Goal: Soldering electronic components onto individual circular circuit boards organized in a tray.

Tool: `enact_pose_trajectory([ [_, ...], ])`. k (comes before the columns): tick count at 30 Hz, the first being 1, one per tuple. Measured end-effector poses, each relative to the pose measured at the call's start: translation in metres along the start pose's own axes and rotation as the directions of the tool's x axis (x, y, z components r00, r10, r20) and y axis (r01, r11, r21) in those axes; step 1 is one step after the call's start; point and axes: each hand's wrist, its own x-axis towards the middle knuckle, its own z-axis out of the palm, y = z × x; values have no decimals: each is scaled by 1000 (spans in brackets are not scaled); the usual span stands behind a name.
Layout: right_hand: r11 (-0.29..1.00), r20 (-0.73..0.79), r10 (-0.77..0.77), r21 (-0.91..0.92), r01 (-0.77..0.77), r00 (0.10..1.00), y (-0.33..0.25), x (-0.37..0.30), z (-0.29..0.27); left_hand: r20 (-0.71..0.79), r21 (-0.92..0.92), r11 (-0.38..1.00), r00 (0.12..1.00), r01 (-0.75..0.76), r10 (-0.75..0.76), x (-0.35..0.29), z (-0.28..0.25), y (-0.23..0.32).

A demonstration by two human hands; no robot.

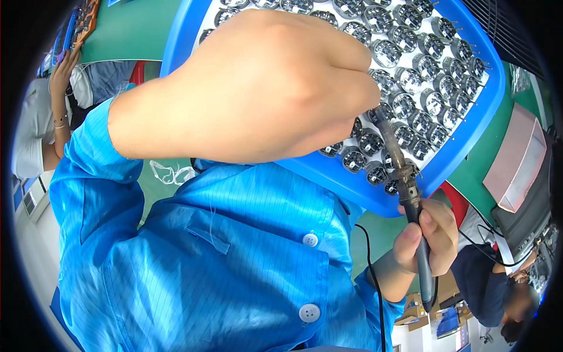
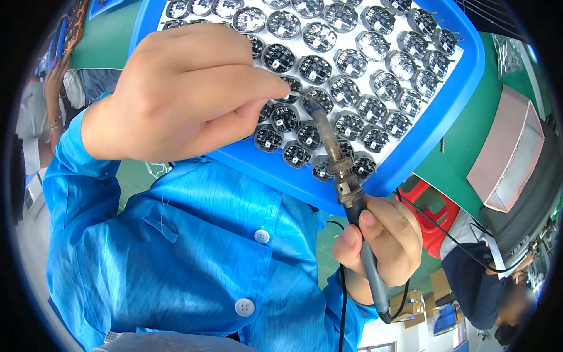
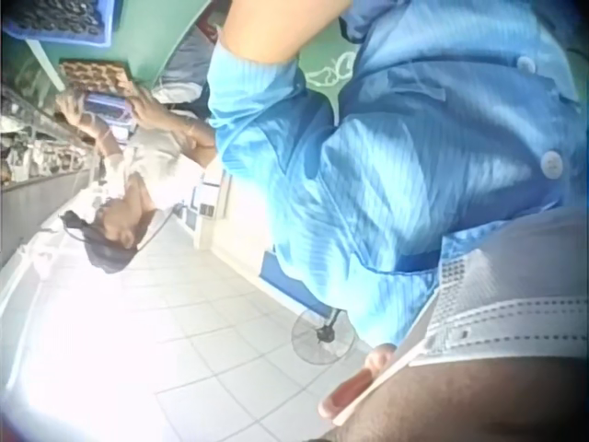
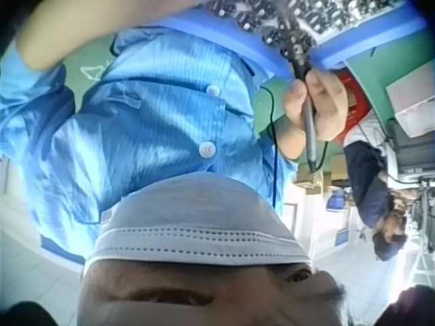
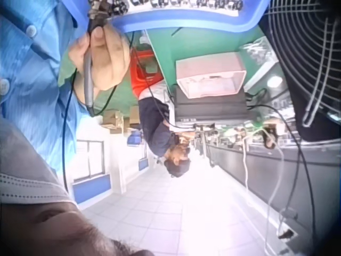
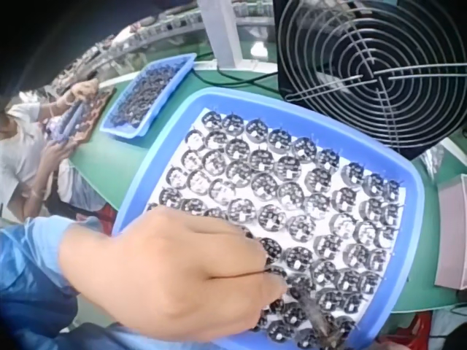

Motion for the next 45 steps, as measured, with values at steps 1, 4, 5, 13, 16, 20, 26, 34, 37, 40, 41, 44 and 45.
enact_pose_trajectory([
  [1,1000,3,5,-21,-5,1000,-1,0,0,10,1,1000,1000,-4,4,0,-2,-1],
  [4,999,-30,-17,32,18,999,0,-1,1,3,16,1000,1000,-12,12,0,-5,-1],
  [5,999,-43,-17,27,19,999,1,-2,2,-12,9,1000,1000,-12,12,0,-4,-2],
  [13,1000,-27,-7,27,7,1000,1,1,3,-4,17,1000,1000,-10,11,0,-5,-1],
  [16,999,13,-35,41,35,999,0,3,1,-6,3,1000,1000,-16,16,0,-3,-1],
  [20,994,62,-107,21,106,992,2,5,0,24,10,999,999,-40,39,0,-3,-1],
  [26,997,46,-69,27,68,997,1,1,0,-3,16,997,997,-78,78,-1,0,-4],
  [34,997,25,-47,70,45,999,0,-1,2,62,7,998,996,-63,62,-2,-4,-3],
  [37,998,32,-34,56,33,999,1,-3,2,-15,16,999,999,-41,41,4,-2,-3],
  [40,994,24,-79,77,77,997,2,-4,-1,-50,50,998,998,-36,38,12,-5,-6],
  [41,991,-32,-96,89,99,995,3,-5,-2,-80,52,998,996,-29,33,15,-5,-5],
  [44,991,-175,-92,83,107,980,6,-6,-2,77,81,997,997,7,-14,19,-12,-4],
  [45,995,-136,-82,48,89,987,7,-5,-4,101,74,997,995,5,-13,20,-11,-4],
])
